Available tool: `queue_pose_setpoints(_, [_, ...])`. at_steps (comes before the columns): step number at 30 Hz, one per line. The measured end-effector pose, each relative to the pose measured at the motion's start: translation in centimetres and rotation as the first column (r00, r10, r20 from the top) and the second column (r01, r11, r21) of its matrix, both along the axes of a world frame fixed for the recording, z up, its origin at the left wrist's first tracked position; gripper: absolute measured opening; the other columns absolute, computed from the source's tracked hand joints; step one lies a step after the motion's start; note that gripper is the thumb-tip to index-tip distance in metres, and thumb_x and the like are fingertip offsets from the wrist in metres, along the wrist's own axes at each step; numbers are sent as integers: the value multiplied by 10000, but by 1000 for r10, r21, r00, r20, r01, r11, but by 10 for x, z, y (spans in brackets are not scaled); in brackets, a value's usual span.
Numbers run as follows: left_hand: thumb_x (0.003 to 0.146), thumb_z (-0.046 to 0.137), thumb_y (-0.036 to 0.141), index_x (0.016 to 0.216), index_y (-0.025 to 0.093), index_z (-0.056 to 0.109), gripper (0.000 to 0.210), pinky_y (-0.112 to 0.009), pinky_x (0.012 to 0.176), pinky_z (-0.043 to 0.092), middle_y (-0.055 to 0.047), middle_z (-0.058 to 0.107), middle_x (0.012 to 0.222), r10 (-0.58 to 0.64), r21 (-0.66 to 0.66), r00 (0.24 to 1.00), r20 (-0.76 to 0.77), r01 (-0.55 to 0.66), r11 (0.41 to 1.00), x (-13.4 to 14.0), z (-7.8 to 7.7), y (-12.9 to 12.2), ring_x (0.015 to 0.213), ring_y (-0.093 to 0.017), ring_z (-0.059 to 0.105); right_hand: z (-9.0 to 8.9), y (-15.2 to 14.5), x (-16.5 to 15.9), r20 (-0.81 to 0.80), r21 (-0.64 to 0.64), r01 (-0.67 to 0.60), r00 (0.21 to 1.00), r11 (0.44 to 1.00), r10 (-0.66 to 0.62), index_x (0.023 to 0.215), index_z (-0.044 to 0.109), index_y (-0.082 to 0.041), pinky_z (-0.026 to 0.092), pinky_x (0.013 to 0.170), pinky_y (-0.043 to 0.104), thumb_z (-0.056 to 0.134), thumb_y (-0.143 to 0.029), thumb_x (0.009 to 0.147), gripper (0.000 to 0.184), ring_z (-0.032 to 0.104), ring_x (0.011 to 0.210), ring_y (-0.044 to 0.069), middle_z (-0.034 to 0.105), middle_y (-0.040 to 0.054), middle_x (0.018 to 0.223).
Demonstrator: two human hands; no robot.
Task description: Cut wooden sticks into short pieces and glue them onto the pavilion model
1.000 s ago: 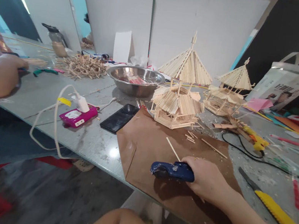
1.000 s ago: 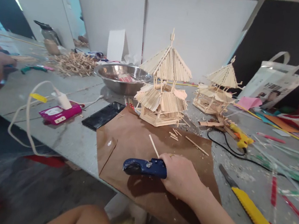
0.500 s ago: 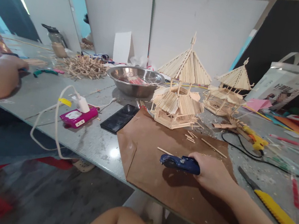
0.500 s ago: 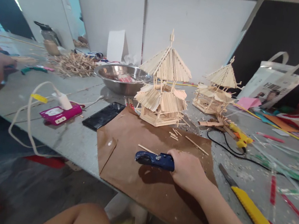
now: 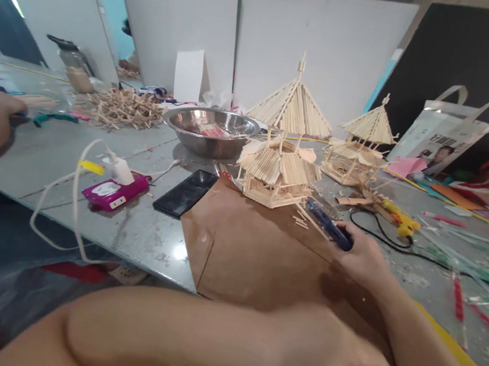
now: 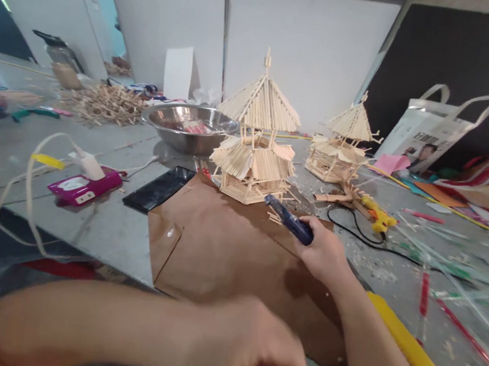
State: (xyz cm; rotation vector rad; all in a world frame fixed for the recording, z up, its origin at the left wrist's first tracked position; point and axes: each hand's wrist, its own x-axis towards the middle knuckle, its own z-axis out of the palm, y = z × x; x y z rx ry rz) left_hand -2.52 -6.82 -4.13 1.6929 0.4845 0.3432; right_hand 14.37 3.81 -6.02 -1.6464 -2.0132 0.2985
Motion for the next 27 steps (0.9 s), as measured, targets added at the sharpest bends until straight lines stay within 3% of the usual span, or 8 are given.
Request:
queue_pose_setpoints(1, [739, 492, 272, 744, 193, 602, 136, -227, 653, 409, -5, 590, 747, 158, 97, 987, -13, -156, 983, -6, 10, 21, 721, -124, 520, 0, 2, 2, -83, 8, -4, 997, 1000, 5, 959, 517, -200, 388, 571, 249, 492, -303, 668, 309, 558, 639, 165, 624, 19, 758])
queue_pose_setpoints(3, [717, 496, 275, 697, 180, 595, 139, -226, 606, 391, -13, 585, 672, 510, 292, 860, 13, -491, 821, -13, 22, 60, 655, -122, 506, 0, 3, 4, -219, 26, -26, 975, 999, 31, 902, 521, -181, 393, 566, 238, 500, -286, 658, 267, 541, 606, 144, 606, 6, 711])
queue_pose_setpoints(5, [676, 543, 321, 729, 163, 589, 172, -220, 576, 386, -16, 589, 675, 671, 287, 740, 44, -653, 701, -13, 21, 89, 640, -120, 509, 1, 4, 4, -299, 47, -33, 953, 998, 45, 850, 519, -173, 393, 570, 230, 513, -265, 644, 225, 529, 598, 131, 592, -5, 687])
queue_pose_setpoints(8, [641, 585, 381, 751, 152, 586, 255, -195, 497, 362, 4, 555, 602, 645, 154, 763, 50, -644, 750, 2, 11, 112, 540, -85, 477, 1, 3, 2, -352, 75, -52, 933, 996, 76, 827, 511, -172, 388, 569, 223, 522, -247, 638, 203, 517, 599, 120, 579, -13, 685])
queue_pose_setpoints(12, [712, 522, 328, 687, 145, 530, 185, -165, 352, 275, 52, 460, 484, 643, -157, 756, 126, -625, 765, 23, 1, 123, 339, -26, 347, -2, 6, 3, -388, 83, -93, 914, 992, 118, 856, 505, -171, 386, 558, 222, 514, -233, 649, 216, 507, 596, 115, 571, -11, 694])
queue_pose_setpoints(19, [698, 541, 233, 762, 116, 527, 135, -195, 414, 410, 7, 554, 560, 732, -509, 625, 271, -552, 660, 10, -5, 137, 404, -65, 498, -4, 12, 10, -406, 93, -80, 907, 992, 111, 786, 516, -164, 392, 555, 245, 564, -294, 650, 195, 489, 579, 116, 542, -6, 661])
queue_pose_setpoints(24, [706, 510, 223, 784, 122, 546, 132, -214, 449, 425, 5, 569, 577, 720, -485, 641, 265, -557, 674, 1, -2, 145, 431, -75, 515, 3, 12, 9, -722, 42, -22, 690, 999, 46, 790, 528, -168, 427, 541, 276, 643, -367, 586, 307, 509, 545, 124, 530, -11, 630])
queue_pose_setpoints(27, [743, 457, 357, 698, 132, 557, 251, -228, 423, 391, 6, 544, 502, 662, -220, 750, 18, -642, 734, -4, 6, 142, 378, -82, 472, 7, 12, 12, -790, 19, -5, 613, 1000, 18, 759, 533, -174, 434, 515, 275, 685, -357, 538, 325, 497, 504, 115, 520, -25, 588])
